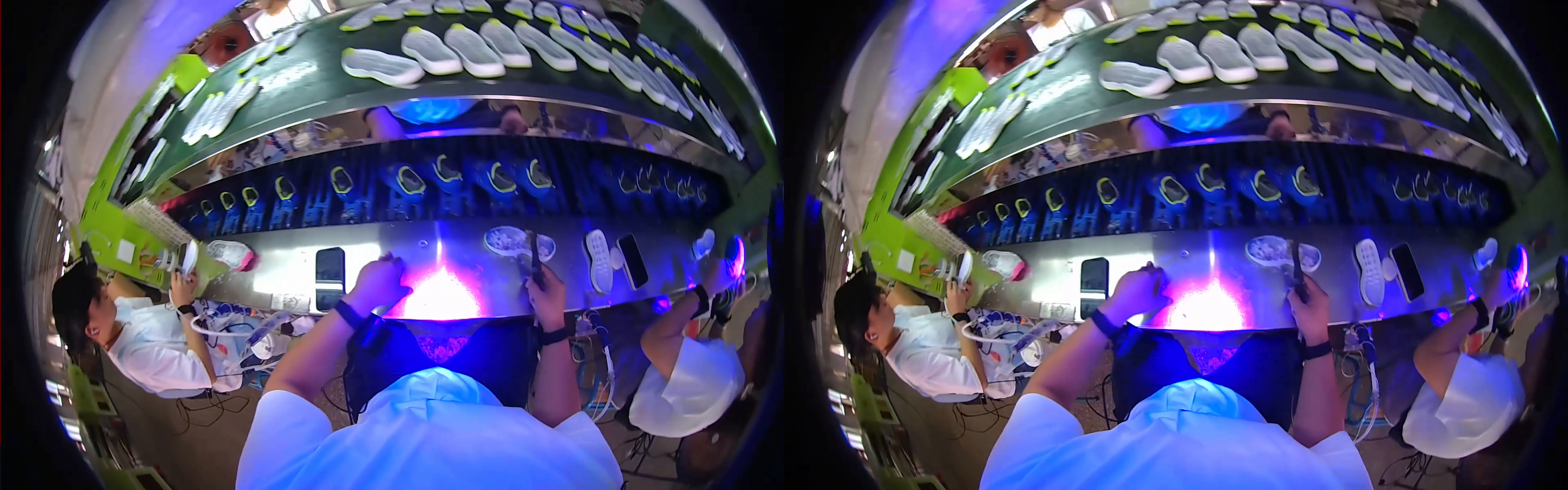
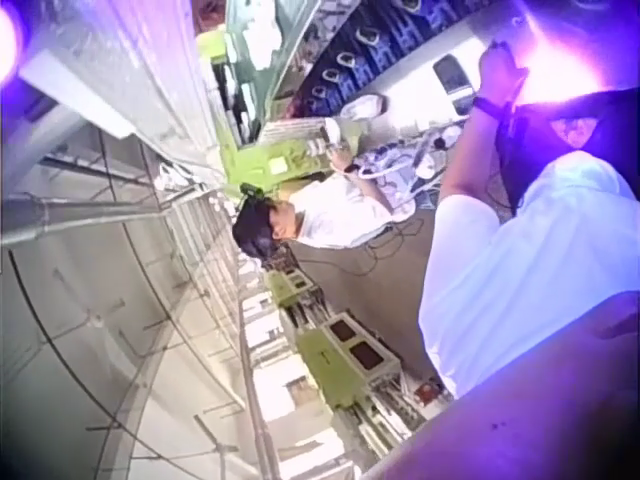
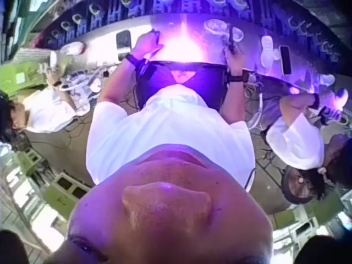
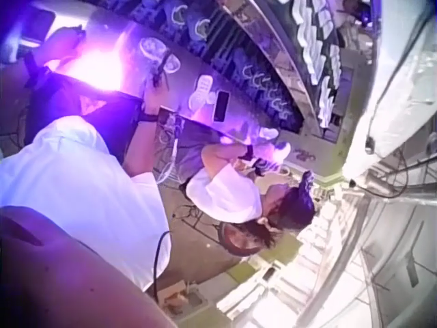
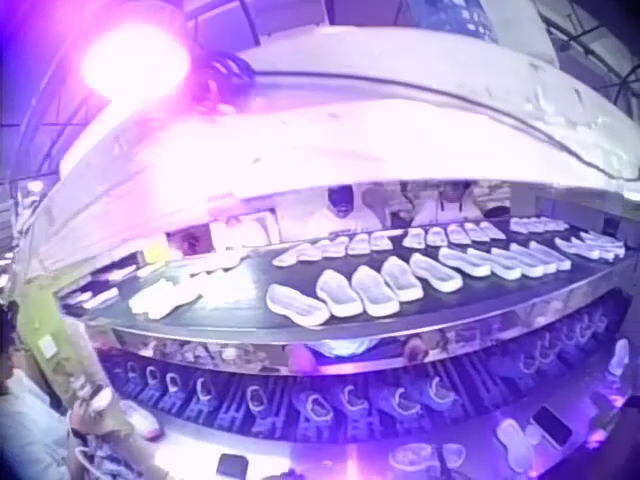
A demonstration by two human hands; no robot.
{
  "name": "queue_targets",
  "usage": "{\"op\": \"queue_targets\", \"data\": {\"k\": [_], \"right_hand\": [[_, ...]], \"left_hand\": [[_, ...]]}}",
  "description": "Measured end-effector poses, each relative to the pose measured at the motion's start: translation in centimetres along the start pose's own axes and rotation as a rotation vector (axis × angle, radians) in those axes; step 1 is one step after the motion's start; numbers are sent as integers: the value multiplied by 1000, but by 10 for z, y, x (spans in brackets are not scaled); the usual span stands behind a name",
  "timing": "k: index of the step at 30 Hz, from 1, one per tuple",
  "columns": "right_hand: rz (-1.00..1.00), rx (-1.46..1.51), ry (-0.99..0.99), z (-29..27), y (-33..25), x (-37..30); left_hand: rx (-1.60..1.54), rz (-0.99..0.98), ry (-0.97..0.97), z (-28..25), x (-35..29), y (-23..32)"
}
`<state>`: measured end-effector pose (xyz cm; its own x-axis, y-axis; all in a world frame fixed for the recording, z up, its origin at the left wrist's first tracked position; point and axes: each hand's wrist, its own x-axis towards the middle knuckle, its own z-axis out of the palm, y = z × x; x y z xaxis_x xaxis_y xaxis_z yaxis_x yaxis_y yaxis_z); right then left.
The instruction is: Applying adhesive or primer to shoe components using a brush under a UV light.
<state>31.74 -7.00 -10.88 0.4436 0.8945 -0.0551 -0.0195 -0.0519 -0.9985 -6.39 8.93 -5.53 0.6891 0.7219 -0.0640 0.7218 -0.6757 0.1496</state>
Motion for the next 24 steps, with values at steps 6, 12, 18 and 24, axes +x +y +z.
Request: {"op": "queue_targets", "data": {"k": [6, 12, 18, 24], "right_hand": [[56, 45, -9, -8, 1, 0], [93, 124, 5, -9, 1, 1], [22, 79, -19, -1, -2, 3], [-26, 57, 26, -13, 12, -2]], "left_hand": [[-205, -114, 172, -38, 57, -14], [131, -312, 133, -61, 185, -71], [104, -587, 8, -26, 271, -123], [-163, -589, -87, -19, 274, -101]]}}
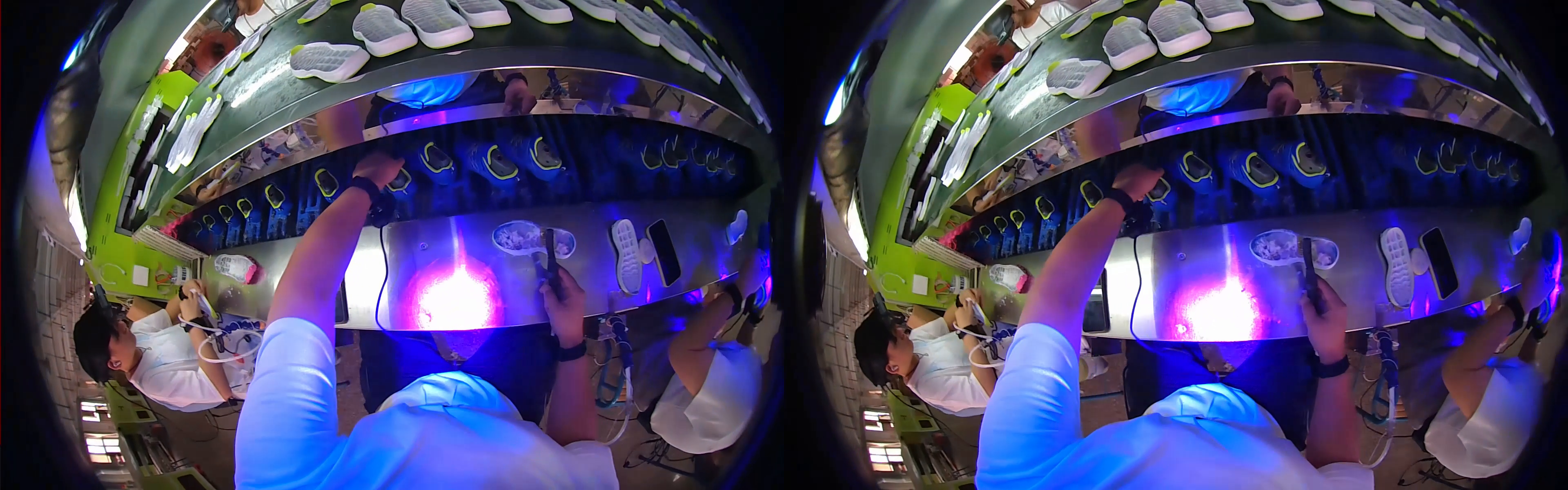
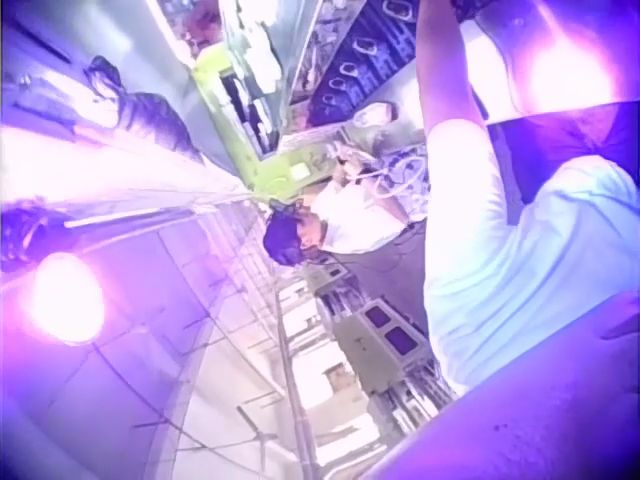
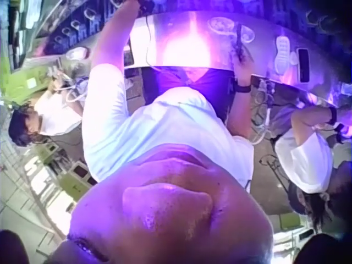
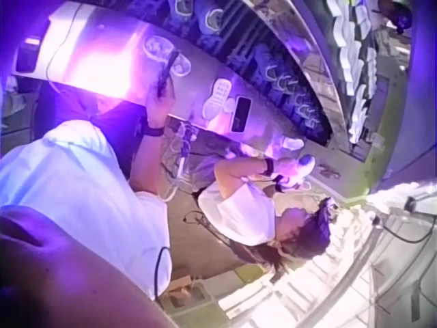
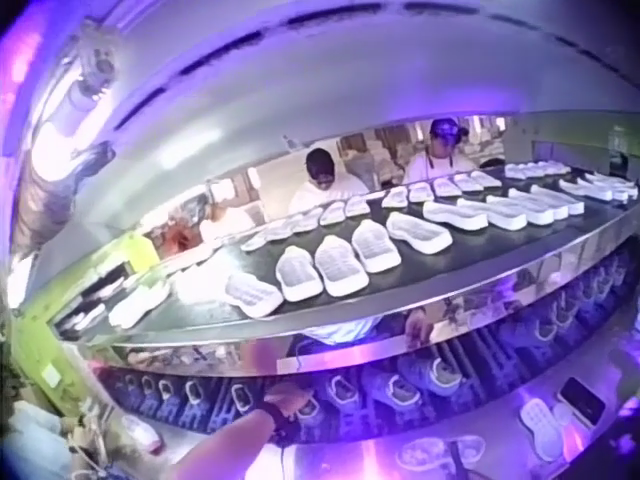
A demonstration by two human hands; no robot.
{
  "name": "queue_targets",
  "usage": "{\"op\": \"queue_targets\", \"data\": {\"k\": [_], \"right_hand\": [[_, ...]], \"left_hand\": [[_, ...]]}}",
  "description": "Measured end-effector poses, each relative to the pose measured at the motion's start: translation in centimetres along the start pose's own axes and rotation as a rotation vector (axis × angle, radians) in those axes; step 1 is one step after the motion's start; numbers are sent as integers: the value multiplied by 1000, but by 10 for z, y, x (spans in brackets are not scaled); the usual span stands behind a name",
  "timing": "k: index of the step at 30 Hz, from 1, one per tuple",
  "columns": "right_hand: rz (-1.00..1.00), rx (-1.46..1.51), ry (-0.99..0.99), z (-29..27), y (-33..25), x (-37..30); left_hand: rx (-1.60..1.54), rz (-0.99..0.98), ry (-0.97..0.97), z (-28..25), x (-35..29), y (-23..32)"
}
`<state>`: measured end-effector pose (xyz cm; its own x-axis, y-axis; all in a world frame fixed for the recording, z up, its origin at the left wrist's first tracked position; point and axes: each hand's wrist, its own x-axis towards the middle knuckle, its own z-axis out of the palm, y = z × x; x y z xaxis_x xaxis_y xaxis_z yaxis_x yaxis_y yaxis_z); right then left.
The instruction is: Applying adhesive or primer to shoe components using a brush under a UV light.
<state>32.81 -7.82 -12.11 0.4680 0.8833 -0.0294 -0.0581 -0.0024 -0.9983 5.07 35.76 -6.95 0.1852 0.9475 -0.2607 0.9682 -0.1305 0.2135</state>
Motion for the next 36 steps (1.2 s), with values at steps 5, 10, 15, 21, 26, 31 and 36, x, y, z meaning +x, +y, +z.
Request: {"op": "queue_targets", "data": {"k": [5, 10, 15, 21, 26, 31, 36], "right_hand": [[-3, -29, -29, 2, 1, 4], [108, -26, -17, 4, -15, 7], [141, -119, 38, -9, -21, -11], [189, -175, 101, -21, -50, -39], [124, -131, 138, -19, -65, -57], [-27, -259, 117, -20, -68, -63], [-69, -195, 13, 7, -90, -57]], "left_hand": [[127, 64, 167, -54, -40, -3], [63, 94, 98, -39, -5, -47], [270, 433, 637, -22, 4, 19], [95, 204, 149, 28, 50, 106], [165, 419, 60, 19, 23, 84], [-1107, 91, -238, 9, -77, 12], [-1223, 408, -72, -17, -246, 4]]}}
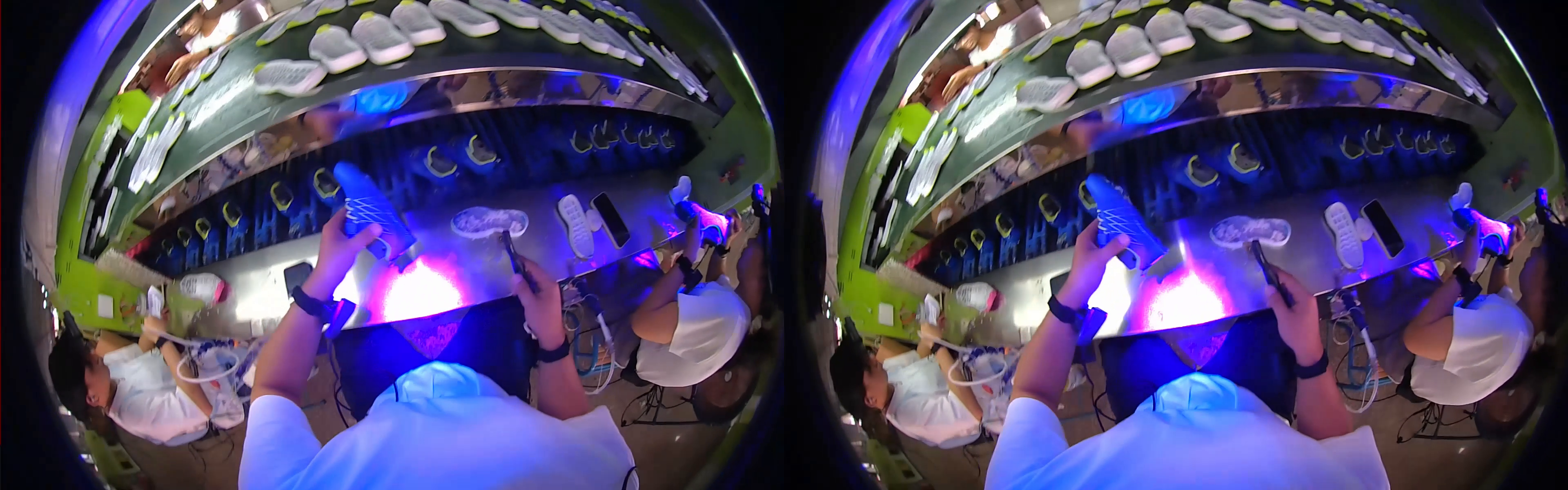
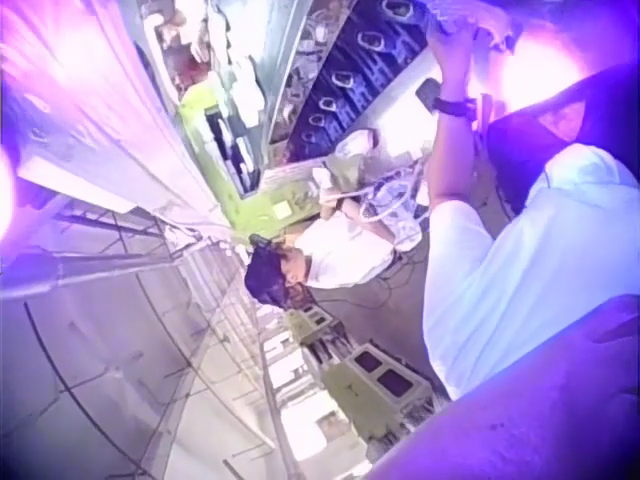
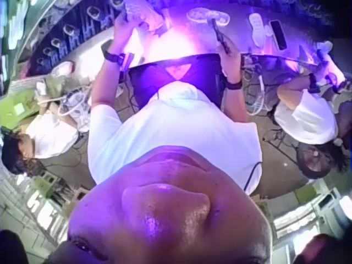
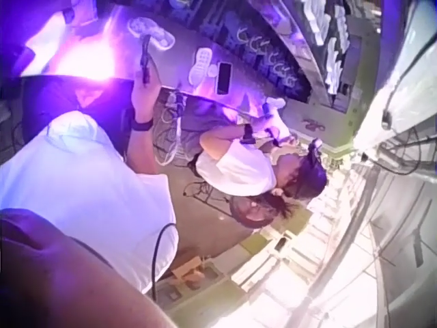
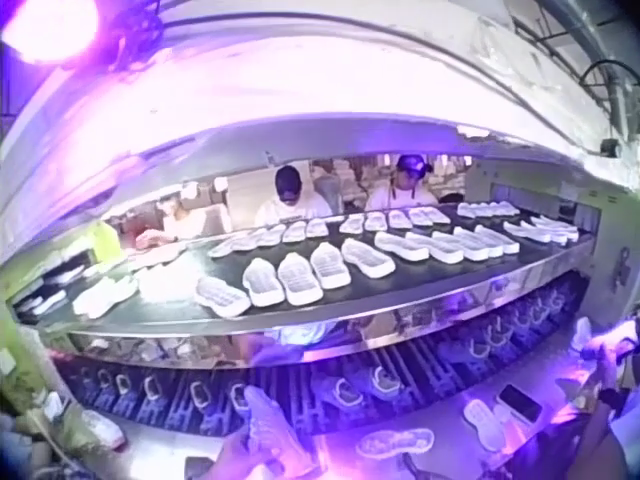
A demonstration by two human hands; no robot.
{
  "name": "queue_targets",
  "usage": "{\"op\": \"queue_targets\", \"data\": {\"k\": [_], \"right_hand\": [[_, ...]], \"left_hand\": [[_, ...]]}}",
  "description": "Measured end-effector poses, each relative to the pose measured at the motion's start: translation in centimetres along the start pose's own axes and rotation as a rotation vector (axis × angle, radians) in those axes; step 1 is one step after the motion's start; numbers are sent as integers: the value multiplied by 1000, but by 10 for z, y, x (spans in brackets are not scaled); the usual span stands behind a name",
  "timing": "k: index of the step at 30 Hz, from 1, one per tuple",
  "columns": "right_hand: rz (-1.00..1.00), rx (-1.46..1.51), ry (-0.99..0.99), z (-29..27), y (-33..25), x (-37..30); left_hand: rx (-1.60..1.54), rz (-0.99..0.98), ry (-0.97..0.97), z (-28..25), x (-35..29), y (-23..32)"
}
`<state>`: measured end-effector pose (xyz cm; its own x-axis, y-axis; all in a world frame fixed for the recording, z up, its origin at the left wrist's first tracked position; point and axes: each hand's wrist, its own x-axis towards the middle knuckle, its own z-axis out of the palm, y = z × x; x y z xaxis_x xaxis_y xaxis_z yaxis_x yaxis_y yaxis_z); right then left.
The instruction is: Applying adhesive or primer to shoe components using a brush under a UV light.
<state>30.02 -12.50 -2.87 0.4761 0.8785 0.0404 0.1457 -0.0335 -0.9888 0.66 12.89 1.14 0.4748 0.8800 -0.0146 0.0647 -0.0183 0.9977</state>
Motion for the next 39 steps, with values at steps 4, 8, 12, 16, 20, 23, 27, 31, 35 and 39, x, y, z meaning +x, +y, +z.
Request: {"op": "queue_targets", "data": {"k": [4, 8, 12, 16, 20, 23, 27, 31, 35, 39], "right_hand": [[13, 62, -60, 20, -23, 3], [-169, 10, -150, 43, -57, -3], [-163, -74, -271, 57, -90, -14], [-241, -237, -311, 62, -98, -17], [-225, -237, -338, 62, -107, -13], [-191, -252, -344, 61, -105, -10], [-258, -235, -355, 50, -87, -17], [-206, -208, -372, 35, -74, -21], [19, -49, -431, 15, -65, -33], [59, 34, -536, -11, -53, -46]], "left_hand": [[310, 490, 119, 23, -59, 23], [555, 947, 91, 20, -97, 29], [695, 1055, 33, 18, -129, 34], [806, 1197, 16, 20, -140, 37], [860, 1247, -63, 20, -141, 43], [886, 1247, -87, 23, -140, 45], [927, 1209, -98, 27, -137, 45], [913, 1193, -138, 37, -131, 43], [958, 1196, -125, 45, -121, 34], [969, 1146, -171, 49, -115, 32]]}}
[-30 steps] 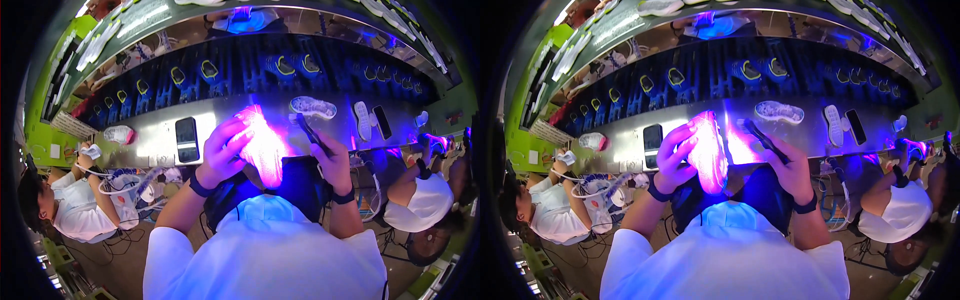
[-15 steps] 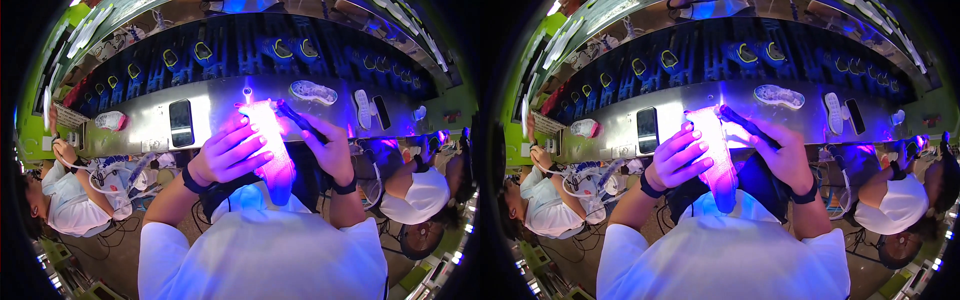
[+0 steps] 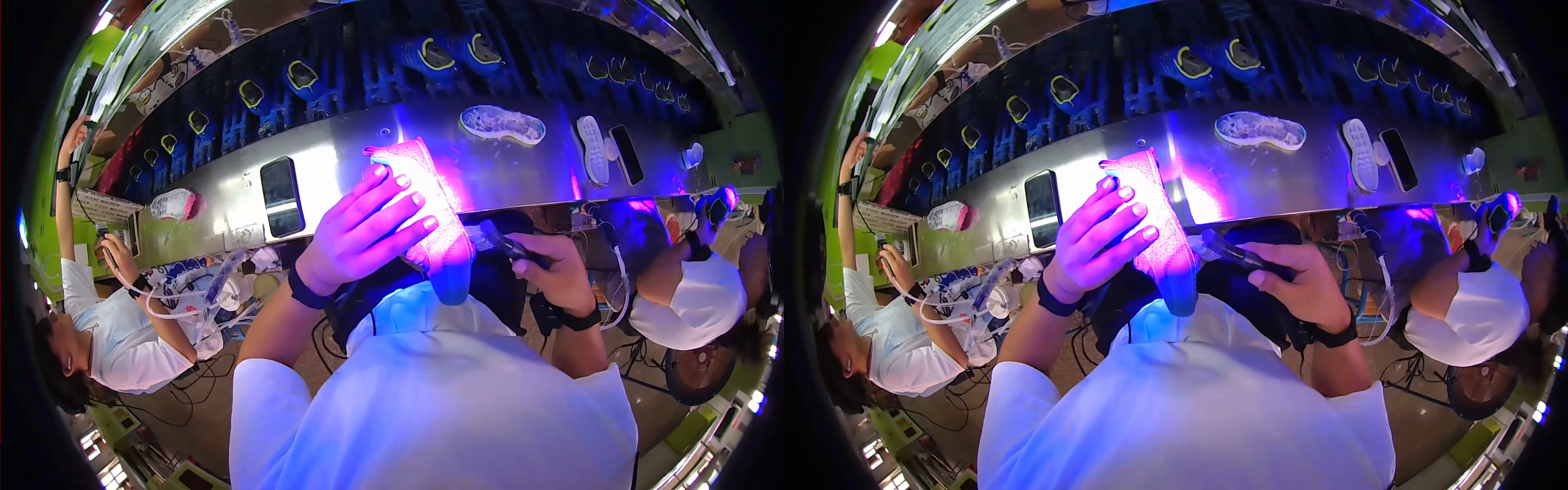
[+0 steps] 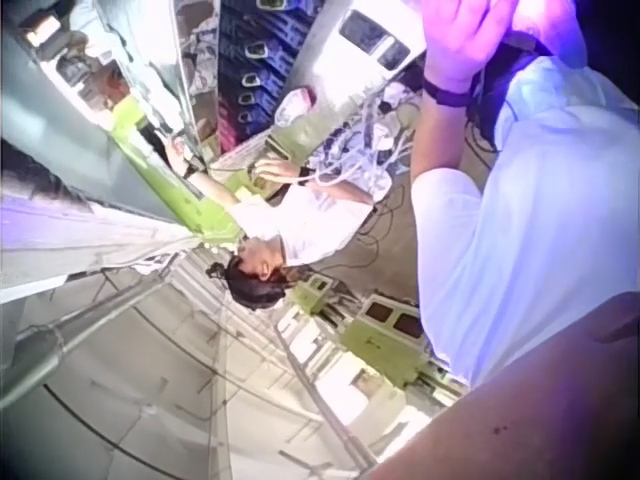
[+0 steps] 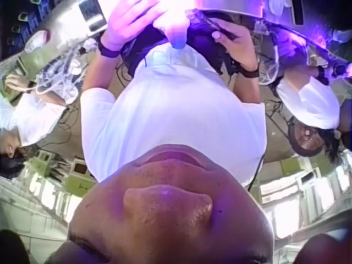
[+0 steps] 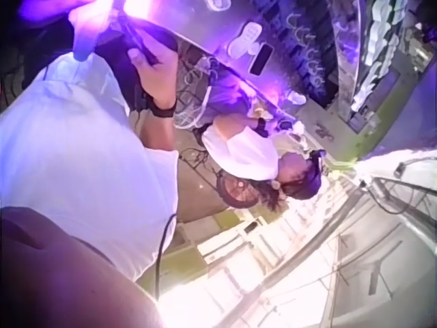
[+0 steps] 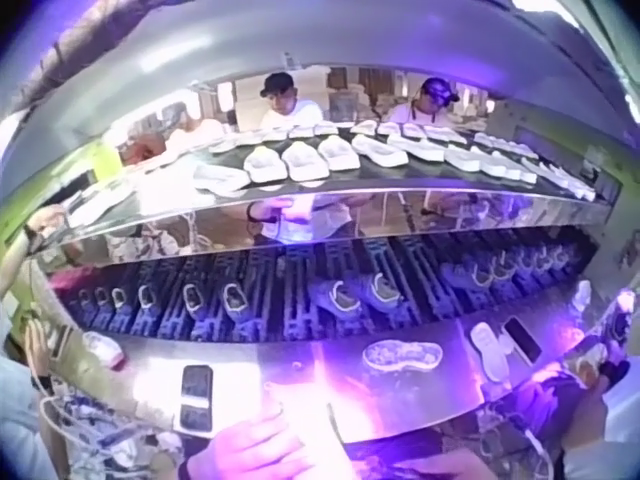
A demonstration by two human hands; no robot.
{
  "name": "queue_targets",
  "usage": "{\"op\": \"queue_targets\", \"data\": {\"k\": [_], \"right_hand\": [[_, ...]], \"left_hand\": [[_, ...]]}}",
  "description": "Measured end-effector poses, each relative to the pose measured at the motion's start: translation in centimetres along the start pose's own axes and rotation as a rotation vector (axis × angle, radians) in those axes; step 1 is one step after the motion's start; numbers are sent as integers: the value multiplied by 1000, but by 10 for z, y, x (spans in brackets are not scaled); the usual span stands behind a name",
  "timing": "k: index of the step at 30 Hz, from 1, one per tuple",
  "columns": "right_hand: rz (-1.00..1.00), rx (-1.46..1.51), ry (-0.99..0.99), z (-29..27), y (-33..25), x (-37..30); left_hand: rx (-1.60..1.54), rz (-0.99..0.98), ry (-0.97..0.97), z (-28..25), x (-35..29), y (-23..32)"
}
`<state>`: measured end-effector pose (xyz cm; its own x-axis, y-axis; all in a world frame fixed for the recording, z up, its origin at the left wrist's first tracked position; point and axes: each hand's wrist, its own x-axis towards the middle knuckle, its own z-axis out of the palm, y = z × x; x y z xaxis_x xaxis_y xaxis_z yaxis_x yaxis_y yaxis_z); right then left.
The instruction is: Applying adhesive or primer to shoe components using a brush under a UV light.
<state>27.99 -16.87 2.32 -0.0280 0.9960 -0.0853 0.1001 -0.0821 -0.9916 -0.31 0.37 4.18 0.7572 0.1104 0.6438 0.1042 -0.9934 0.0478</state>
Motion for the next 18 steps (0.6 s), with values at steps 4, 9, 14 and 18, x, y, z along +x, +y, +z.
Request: {"op": "queue_targets", "data": {"k": [4, 9, 14, 18], "right_hand": [[125, -15, 23, -10, -7, 7], [122, 4, 28, -17, -5, 19], [46, -99, 4, -25, -3, 18], [-26, -169, 1, -23, 2, 23]], "left_hand": [[-32, -9, -14, 11, 6, 5], [-18, -107, -41, 18, 7, 8], [-8, -173, -55, 18, 7, 3], [-30, -229, -61, 21, 2, 1]]}}
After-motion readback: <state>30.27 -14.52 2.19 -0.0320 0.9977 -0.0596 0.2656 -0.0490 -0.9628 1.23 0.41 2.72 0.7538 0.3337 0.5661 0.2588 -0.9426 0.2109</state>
